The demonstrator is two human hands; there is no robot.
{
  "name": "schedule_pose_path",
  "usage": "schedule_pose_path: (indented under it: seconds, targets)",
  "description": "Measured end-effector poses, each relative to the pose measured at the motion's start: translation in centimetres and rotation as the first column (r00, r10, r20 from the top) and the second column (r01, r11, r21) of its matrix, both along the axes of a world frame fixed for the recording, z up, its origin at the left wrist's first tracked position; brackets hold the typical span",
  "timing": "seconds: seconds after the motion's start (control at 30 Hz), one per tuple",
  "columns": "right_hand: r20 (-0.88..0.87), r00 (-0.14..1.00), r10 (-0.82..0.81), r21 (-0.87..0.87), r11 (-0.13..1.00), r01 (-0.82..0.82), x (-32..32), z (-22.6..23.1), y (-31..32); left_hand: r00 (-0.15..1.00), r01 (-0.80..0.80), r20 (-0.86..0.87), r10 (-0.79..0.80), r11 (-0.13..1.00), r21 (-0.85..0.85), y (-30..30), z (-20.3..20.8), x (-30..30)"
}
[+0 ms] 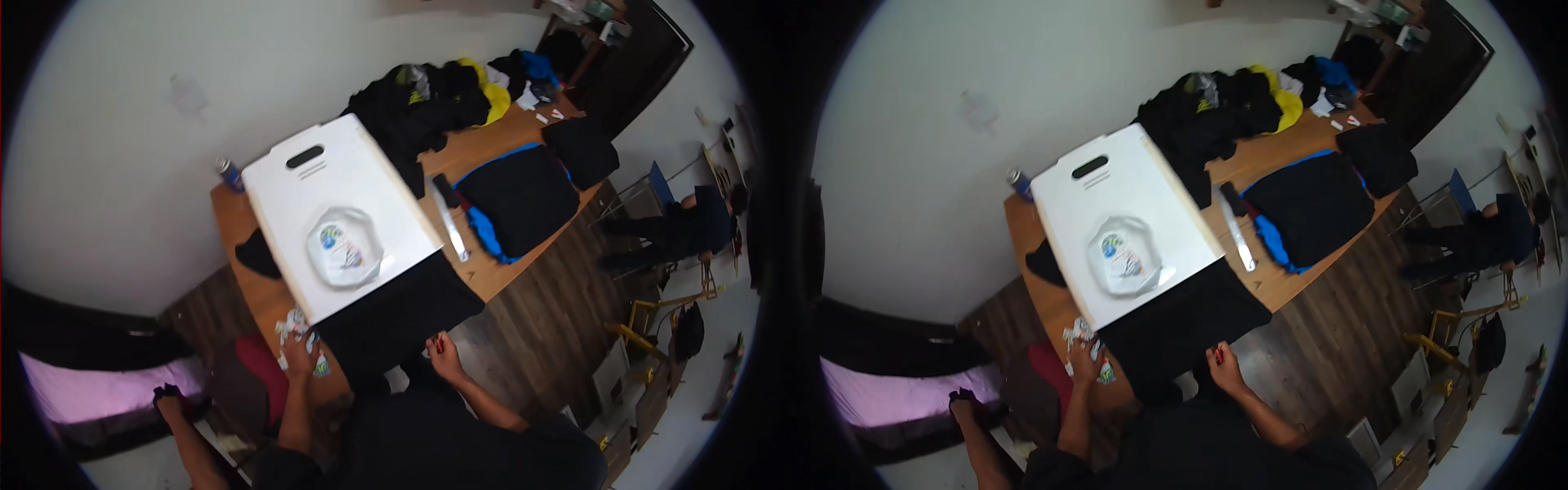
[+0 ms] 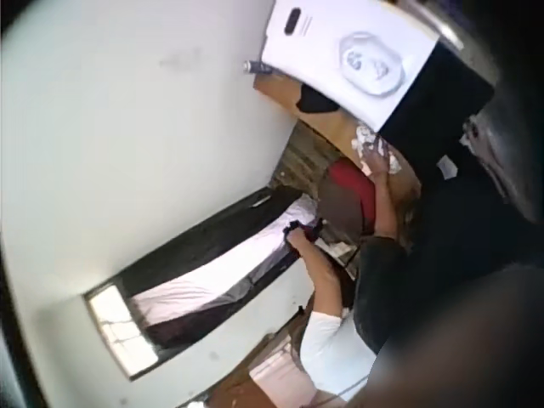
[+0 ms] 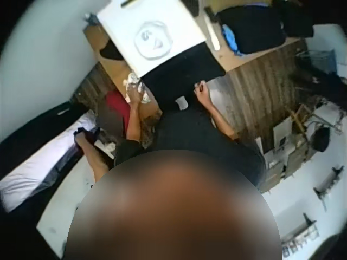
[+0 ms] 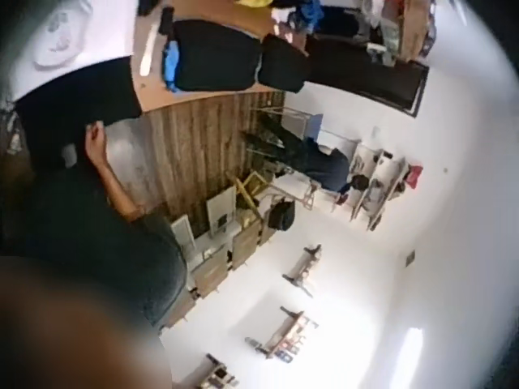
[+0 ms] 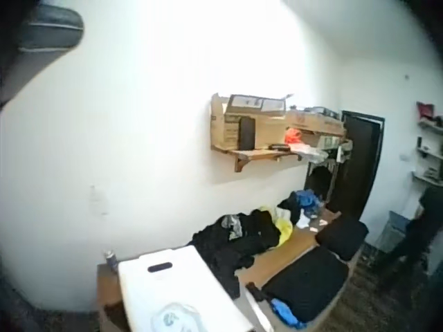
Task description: Applying small decorative transfers or stickers to a piece of clothing using tweezers.
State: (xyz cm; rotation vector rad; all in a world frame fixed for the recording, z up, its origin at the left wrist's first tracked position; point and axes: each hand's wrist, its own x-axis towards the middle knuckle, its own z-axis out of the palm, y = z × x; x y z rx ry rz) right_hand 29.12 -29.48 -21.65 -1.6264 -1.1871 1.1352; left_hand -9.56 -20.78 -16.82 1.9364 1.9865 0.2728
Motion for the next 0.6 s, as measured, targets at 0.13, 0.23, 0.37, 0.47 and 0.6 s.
schedule_pose_path:
  seconds: [0.13,0.23,0.37,0.47,0.6]
  targets:
    - [-0.042,0.997,-0.057,0.072,0.996,0.060,1.1,3.7,2.2,0.999,0.016,-0.037,-0.016,1.000,0.006,-0.9,-0.6,-2.2]
    - [-0.041,0.993,-0.108,0.014,0.994,0.109,2.2,4.7,3.5,1.000,0.001,0.022,-0.002,1.000,0.026,-0.4,-1.4,-3.3]
    - [0.007,0.994,-0.108,0.037,0.994,0.107,4.1,2.9,4.8,0.994,0.008,0.104,-0.014,0.998,0.055,0.1,-2.0,-5.3]
    - [0.010,0.997,-0.082,0.069,0.994,0.082,5.3,1.6,5.9,0.993,0.011,0.116,-0.015,0.999,0.036,1.0,-2.0,-5.9]
    - [0.049,0.997,-0.063,0.058,0.997,0.061,6.2,1.4,6.7,0.984,-0.020,0.178,0.019,1.000,0.003,0.9,-3.1,-6.8]
